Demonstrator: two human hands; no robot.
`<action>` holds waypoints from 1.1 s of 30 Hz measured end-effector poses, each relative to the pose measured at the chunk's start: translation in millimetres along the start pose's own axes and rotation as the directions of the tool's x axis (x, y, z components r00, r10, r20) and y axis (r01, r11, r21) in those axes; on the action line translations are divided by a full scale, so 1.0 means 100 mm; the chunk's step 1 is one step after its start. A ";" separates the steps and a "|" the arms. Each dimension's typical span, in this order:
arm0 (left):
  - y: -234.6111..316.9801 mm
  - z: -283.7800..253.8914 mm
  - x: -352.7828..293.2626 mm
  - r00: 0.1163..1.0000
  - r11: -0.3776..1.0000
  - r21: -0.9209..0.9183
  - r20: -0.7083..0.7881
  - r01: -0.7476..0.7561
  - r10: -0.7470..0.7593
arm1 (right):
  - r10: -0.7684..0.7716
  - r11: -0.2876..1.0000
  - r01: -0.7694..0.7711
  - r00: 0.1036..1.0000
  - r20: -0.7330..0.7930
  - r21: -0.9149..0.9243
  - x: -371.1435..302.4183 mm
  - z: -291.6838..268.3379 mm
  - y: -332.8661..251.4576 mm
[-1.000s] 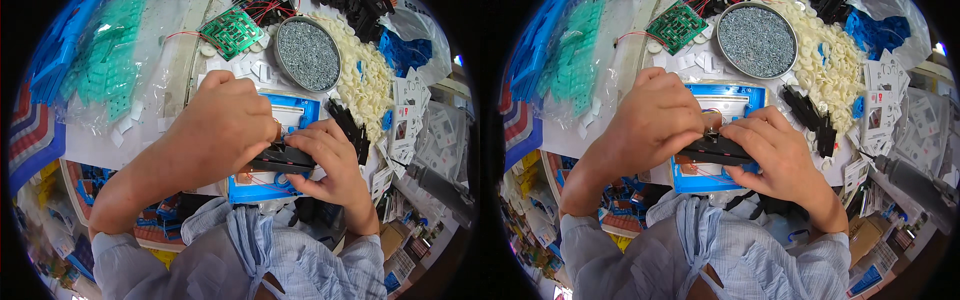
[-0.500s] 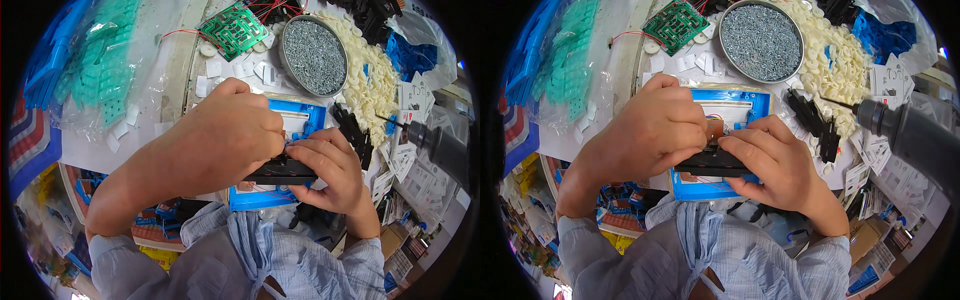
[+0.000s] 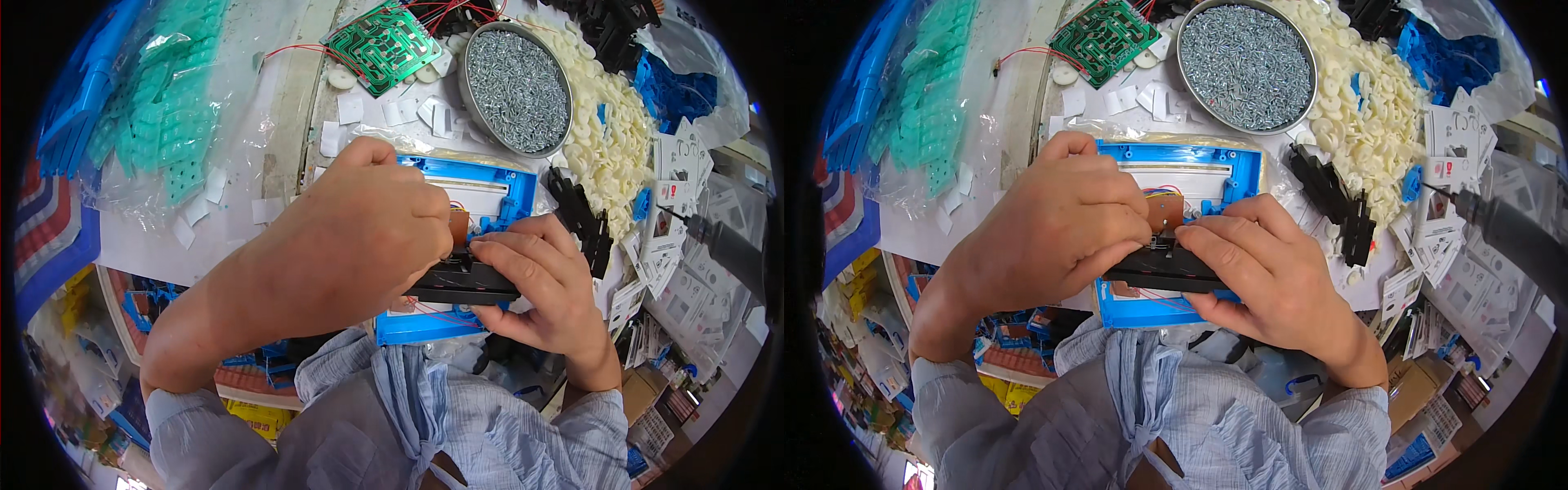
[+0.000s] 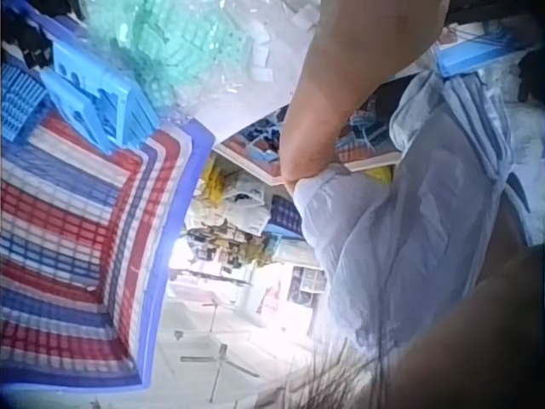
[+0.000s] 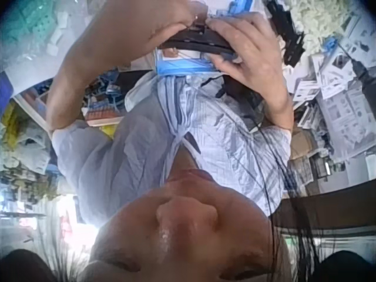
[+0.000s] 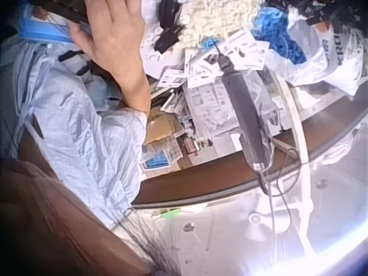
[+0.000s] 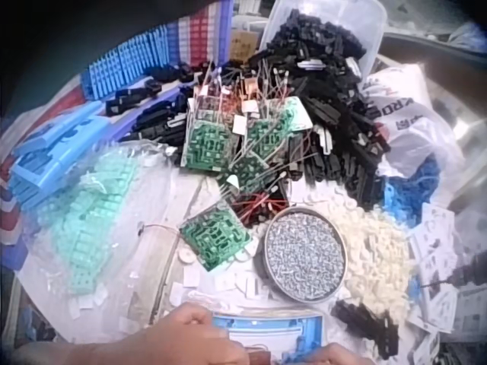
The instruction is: Assembling an electronic device by attaching components and securing parts with an electric screwdriver.
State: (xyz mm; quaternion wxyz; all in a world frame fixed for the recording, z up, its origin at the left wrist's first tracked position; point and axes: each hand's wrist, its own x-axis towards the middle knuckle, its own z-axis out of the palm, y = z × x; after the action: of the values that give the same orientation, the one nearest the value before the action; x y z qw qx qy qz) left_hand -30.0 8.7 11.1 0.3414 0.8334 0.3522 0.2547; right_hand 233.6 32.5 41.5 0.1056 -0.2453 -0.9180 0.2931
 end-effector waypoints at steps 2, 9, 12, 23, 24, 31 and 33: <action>0.04 -0.01 -0.03 1.000 0.998 0.054 0.002 0.019 -0.019 | 0.003 1.000 -0.003 1.000 -0.013 -0.008 -0.01 0.01 0.00; 0.36 0.11 -0.16 0.974 0.969 0.110 -0.065 0.222 -0.216 | -0.007 1.000 0.006 0.999 -0.034 -0.019 -0.03 0.04 -0.01; 0.37 0.23 -0.22 0.973 0.957 0.206 -0.152 0.204 -0.174 | -0.014 1.000 0.013 0.999 -0.042 -0.027 -0.02 0.04 -0.01; 0.36 0.22 -0.18 0.975 0.958 0.204 -0.131 0.202 -0.177 | 0.000 1.000 0.000 0.998 -0.055 0.003 -0.03 0.07 0.00; 0.36 0.22 -0.18 0.975 0.958 0.202 -0.132 0.205 -0.181 | 0.000 1.000 0.001 0.998 -0.055 0.016 -0.02 0.07 0.01; 0.19 0.08 -0.17 0.983 0.988 -0.017 -0.103 0.152 -0.153 | -0.002 1.000 0.002 0.999 -0.038 0.019 0.00 0.06 0.01; 0.15 0.06 -0.15 0.988 0.990 -0.030 -0.070 0.138 -0.140 | -0.003 1.000 0.004 0.999 -0.036 0.012 -0.01 0.06 0.02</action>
State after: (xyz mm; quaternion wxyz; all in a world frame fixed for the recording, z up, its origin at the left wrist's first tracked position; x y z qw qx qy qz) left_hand -29.1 -13.1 15.8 0.3555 0.7929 0.4183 0.2647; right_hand 232.7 30.4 35.8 0.1243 -0.2485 -0.9145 0.2941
